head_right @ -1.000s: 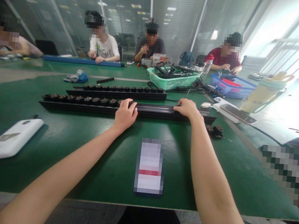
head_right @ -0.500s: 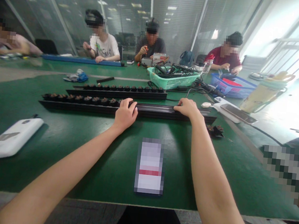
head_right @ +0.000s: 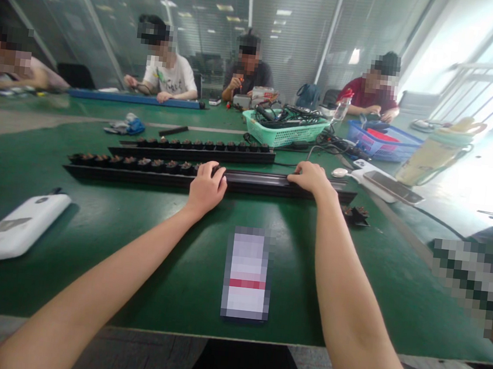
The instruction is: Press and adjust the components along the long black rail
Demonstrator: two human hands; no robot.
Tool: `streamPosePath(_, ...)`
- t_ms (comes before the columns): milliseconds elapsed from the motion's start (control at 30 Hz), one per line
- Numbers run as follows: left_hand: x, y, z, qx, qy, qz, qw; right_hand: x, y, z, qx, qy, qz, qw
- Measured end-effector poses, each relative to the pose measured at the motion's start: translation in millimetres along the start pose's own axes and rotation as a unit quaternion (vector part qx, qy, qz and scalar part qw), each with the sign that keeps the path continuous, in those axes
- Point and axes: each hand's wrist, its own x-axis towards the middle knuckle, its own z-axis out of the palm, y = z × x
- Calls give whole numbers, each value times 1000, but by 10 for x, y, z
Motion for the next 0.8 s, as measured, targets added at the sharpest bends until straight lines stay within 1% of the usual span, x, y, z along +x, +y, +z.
streamPosePath(133,4,4,-1,-5,2,-3,1000,-10,-10,-7,3,1,2,1000)
streamPosePath(333,8,8,-9,-7,-12,-6,1000,4,3,-1,1,-4,-3,1000)
streamPosePath(800,2,0,-3,-2,-5,-4,1000,6,35,-10,0,-5,9,1000)
